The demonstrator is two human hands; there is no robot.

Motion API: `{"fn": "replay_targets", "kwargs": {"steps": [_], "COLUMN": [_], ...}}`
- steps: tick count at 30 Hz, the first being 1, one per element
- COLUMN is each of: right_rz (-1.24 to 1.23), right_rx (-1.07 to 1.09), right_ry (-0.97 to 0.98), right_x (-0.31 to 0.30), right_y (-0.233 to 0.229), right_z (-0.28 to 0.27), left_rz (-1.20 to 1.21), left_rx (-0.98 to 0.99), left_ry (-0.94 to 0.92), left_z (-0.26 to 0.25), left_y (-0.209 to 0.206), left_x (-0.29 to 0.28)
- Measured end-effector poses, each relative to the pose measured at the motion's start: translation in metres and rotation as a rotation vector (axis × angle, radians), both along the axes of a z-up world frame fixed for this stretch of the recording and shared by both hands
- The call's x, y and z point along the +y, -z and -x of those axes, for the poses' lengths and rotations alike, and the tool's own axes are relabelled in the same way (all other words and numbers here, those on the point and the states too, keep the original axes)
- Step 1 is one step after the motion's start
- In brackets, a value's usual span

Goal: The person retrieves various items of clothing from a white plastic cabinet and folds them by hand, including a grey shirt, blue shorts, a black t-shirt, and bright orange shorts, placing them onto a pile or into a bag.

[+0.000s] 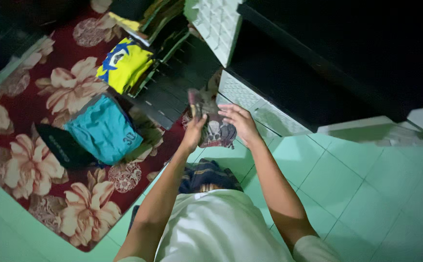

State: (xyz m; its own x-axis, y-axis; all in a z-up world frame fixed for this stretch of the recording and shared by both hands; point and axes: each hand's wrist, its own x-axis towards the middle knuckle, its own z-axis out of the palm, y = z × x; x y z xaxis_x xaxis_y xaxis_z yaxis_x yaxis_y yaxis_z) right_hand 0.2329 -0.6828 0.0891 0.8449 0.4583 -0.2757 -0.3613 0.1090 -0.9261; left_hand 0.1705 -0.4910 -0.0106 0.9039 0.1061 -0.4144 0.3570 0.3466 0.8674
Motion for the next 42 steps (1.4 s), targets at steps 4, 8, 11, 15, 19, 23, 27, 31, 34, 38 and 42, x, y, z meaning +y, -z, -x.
{"fn": "replay_targets", "kwargs": {"steps": [4, 8, 11, 15, 19, 23, 27, 31, 34, 38, 42], "right_rz": [0.417, 0.469, 0.569, 0.521, 0.577, 0.578, 0.441, 0.449, 0.421, 0.552, 0.705], "right_rx": [-0.331, -0.637, -0.598, -0.501, -0.383, -0.636, -0.648, -0.685, -0.734, -0.594, -0.567], "right_ry": [-0.248, -0.426, -0.432, -0.476, -0.381, -0.14, -0.145, -0.209, -0.265, -0.399, -0.573], "right_x": [0.014, 0.037, 0.056, 0.08, 0.114, 0.155, 0.199, 0.248, 0.284, 0.325, 0.345], "right_y": [-0.001, -0.011, -0.004, 0.005, 0.0, -0.002, -0.01, -0.019, -0.018, -0.013, 0.003], "right_z": [0.014, 0.028, 0.029, 0.029, 0.023, 0.015, 0.018, 0.027, 0.039, 0.058, 0.075], "left_rz": [0.587, 0.763, 0.535, 0.356, 0.05, -0.435, -1.114, -1.27, -1.352, -1.346, -1.248], "left_rx": [0.006, -0.103, -0.139, -0.142, -0.232, -0.33, -0.202, -0.133, -0.109, -0.154, 0.014], "left_ry": [-0.117, -0.111, -0.151, -0.208, -0.229, -0.114, 0.099, 0.13, 0.159, 0.009, 0.064], "left_z": [0.011, 0.028, 0.036, 0.046, 0.054, 0.076, 0.103, 0.115, 0.133, 0.175, 0.221], "left_y": [-0.038, -0.056, -0.051, -0.033, -0.031, -0.064, -0.12, -0.144, -0.137, -0.109, -0.082], "left_x": [0.026, 0.046, 0.055, 0.07, 0.103, 0.159, 0.223, 0.277, 0.321, 0.363, 0.398]}}
